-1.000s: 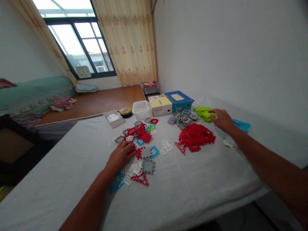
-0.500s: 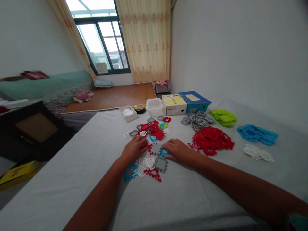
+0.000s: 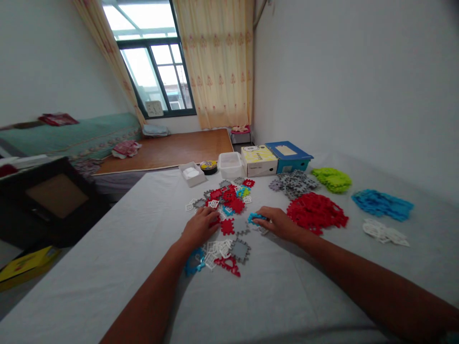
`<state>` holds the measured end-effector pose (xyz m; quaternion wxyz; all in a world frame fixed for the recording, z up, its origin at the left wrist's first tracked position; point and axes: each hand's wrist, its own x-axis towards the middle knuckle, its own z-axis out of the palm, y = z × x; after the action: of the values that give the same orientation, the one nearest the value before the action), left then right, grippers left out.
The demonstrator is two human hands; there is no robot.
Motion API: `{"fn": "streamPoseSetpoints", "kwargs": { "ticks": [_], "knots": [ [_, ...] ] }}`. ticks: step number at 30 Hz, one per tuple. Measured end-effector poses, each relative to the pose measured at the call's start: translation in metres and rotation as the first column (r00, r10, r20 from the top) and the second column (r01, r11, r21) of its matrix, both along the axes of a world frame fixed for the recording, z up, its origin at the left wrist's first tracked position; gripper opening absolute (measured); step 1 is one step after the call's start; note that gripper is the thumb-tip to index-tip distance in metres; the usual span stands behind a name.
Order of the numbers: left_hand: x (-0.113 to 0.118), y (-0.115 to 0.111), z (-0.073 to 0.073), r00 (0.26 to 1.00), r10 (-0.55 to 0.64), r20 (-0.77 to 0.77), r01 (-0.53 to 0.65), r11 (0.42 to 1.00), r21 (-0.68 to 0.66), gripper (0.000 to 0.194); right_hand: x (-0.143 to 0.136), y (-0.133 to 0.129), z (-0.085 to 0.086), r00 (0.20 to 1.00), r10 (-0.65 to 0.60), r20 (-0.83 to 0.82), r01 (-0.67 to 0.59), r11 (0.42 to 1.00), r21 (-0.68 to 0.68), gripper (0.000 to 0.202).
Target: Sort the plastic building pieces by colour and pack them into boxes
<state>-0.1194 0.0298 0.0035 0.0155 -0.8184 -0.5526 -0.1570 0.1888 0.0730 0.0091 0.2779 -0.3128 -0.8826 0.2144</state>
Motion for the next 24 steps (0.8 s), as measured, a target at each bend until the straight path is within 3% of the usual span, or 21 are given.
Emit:
{"fn": "streamPoseSetpoints", "kwargs": {
  "ticks": [6, 9, 11, 14, 17, 19, 21, 24],
  "knots": [
    [-0.001, 0.001, 0.001, 1.000, 0.009, 0.000, -0.009, 1.000, -0.014, 0.028, 0.050, 0.005, 0.008, 0.980, -0.195, -0.029, 0.186, 0.966, -0.178, 0.029],
    [-0.002, 0.002, 0.001, 1.000, 0.015, -0.006, -0.015, 1.000, -0.015, 0.029, 0.094, 0.013, 0.015, 0.947, -0.322, -0.021, 0.316, 0.939, -0.137, 0.031],
    [-0.003, 0.005, -0.001, 1.000, 0.021, -0.010, -0.021, 1.000, -0.011, 0.029, 0.134, 0.026, 0.019, 0.892, -0.451, -0.037, 0.448, 0.891, -0.073, 0.031],
    [-0.007, 0.009, -0.005, 1.000, 0.027, -0.015, -0.027, 1.000, -0.009, 0.032, 0.208, 0.050, 0.021, 0.729, -0.677, -0.101, 0.680, 0.733, 0.001, 0.033],
    [-0.009, 0.013, -0.008, 0.999, 0.029, -0.018, -0.029, 1.000, -0.005, 0.035, 0.284, 0.068, 0.018, 0.449, -0.880, -0.152, 0.891, 0.455, 0.001, 0.039],
    [-0.011, 0.014, -0.010, 1.000, 0.026, -0.018, -0.026, 1.000, 0.001, 0.036, 0.322, 0.074, 0.014, 0.291, -0.944, -0.156, 0.955, 0.296, -0.010, 0.042],
    [-0.012, 0.015, -0.012, 1.000, 0.023, -0.016, -0.023, 1.000, 0.012, 0.036, 0.349, 0.075, 0.009, 0.200, -0.974, -0.108, 0.979, 0.203, -0.021, 0.043],
    [-0.012, 0.015, -0.012, 1.000, 0.025, -0.012, -0.025, 0.999, 0.026, 0.035, 0.368, 0.074, 0.004, 0.136, -0.991, 0.011, 0.991, 0.136, -0.019, 0.038]
  ]
}}
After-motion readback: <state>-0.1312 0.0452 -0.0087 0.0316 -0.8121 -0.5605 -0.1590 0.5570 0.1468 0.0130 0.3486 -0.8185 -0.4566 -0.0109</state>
